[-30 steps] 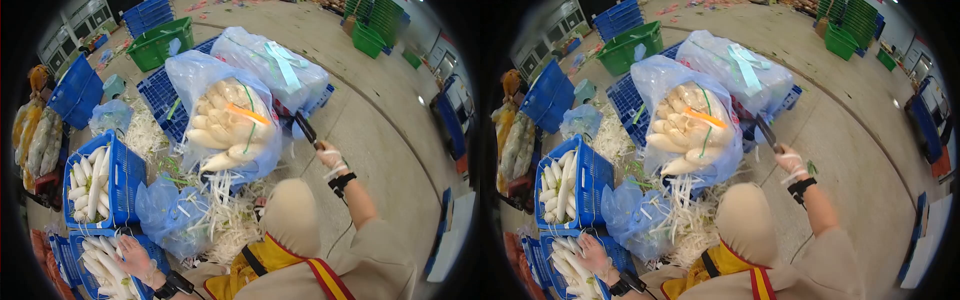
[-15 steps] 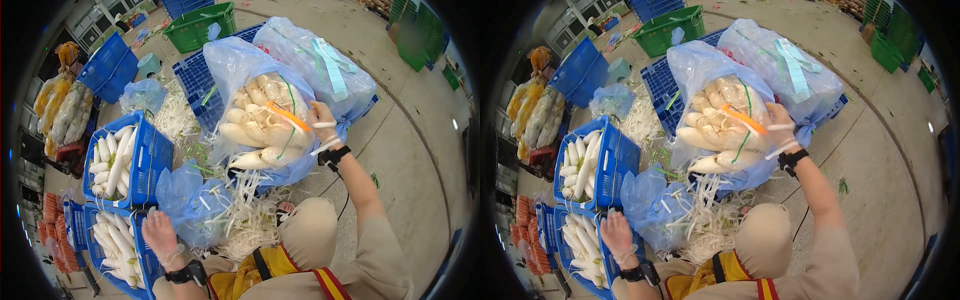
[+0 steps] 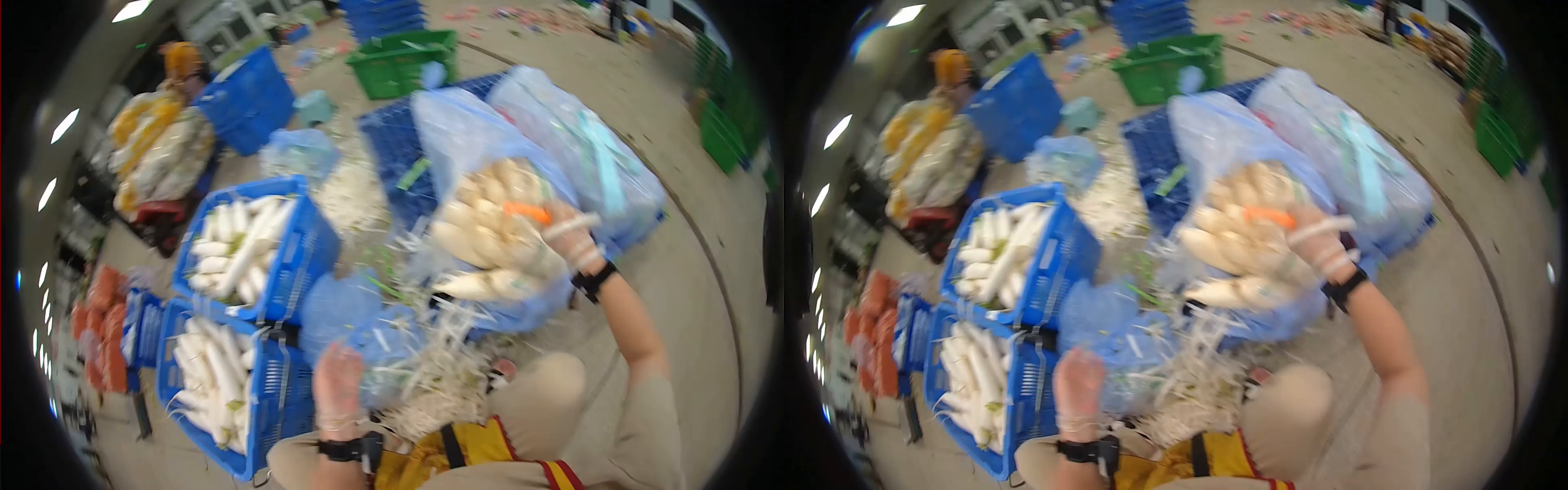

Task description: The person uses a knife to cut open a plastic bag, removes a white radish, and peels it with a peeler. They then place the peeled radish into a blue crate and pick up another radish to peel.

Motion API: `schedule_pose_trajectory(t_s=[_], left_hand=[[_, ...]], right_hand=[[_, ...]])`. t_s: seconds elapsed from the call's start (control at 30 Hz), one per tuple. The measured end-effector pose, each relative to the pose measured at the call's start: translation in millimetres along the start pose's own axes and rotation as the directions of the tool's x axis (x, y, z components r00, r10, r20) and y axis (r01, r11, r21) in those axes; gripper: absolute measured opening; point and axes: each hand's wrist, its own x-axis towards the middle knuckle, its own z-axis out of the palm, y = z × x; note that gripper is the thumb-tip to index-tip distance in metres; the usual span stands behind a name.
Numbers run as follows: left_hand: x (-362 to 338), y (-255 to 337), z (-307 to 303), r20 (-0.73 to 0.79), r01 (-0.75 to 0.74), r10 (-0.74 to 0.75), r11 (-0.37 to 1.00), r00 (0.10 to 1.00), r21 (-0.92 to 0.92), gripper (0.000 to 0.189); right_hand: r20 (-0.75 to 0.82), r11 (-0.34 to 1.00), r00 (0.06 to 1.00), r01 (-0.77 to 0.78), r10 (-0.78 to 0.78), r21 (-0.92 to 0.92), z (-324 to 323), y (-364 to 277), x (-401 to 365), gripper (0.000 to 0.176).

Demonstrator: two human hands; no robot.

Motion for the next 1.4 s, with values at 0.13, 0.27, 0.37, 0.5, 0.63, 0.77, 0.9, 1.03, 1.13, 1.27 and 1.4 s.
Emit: schedule_pose_trajectory(t_s=[0.13,0.27,0.37,0.5,0.63,0.77,0.9,1.03,1.13,1.27,1.4], left_hand=[[11,-21,-18,0.12,0.144,-0.131,0.984,0.984,-0.104,0.025],[1,-13,-3,0.067,0.131,-0.131,0.991,0.989,0.017,0.033],[4,-7,-17,0.09,0.166,-0.164,0.986,0.982,-0.019,0.036],[6,-4,-30,0.052,0.193,-0.191,0.98,0.98,-0.043,0.036],[2,-6,-30,0.059,0.173,-0.17,0.983,0.984,-0.058,0.038],[-6,2,-10,0.044,0.182,-0.182,0.983,0.982,0.013,0.039],[-13,-3,-5,0.076,0.197,-0.198,0.98,0.977,0.024,0.037],[-16,-13,-7,0.146,0.194,-0.195,0.981,0.97,0.025,0.035],[-9,-38,-14,0.209,0.266,-0.269,0.963,0.94,0.04,0.04],[-25,-47,15,0.32,0.443,-0.441,0.894,0.839,0.071,0.049],[-54,-12,64,0.492,0.572,-0.406,0.781,0.77,-0.25,0.057]], right_hand=[[0.418,0.97,0.876,0.235,-0.24,0.065,42,-88,9,0.016],[0.77,0.919,0.543,0.371,-0.334,0.137,123,-142,-7,0.022],[0.847,0.91,0.495,0.413,-0.192,-0.035,151,-162,-8,0.025],[0.851,0.913,0.51,0.394,-0.122,-0.105,177,-163,-11,0.026],[0.823,0.886,0.527,0.459,-0.21,-0.069,164,-164,-21,0.024],[0.712,0.871,0.617,0.491,-0.337,-0.014,129,-161,-40,0.019],[0.527,0.878,0.733,0.475,-0.43,0.057,94,-130,-34,0.017],[0.301,0.962,0.918,0.272,-0.259,-0.003,7,-142,-13,0.016],[0.083,0.971,0.969,0.226,-0.231,0.075,-47,-168,1,0.017],[-0.187,0.823,0.908,0.419,-0.376,0.384,-139,-249,1,0.012],[-0.234,0.67,0.769,0.635,-0.595,0.385,-162,-297,-29,0.018]])
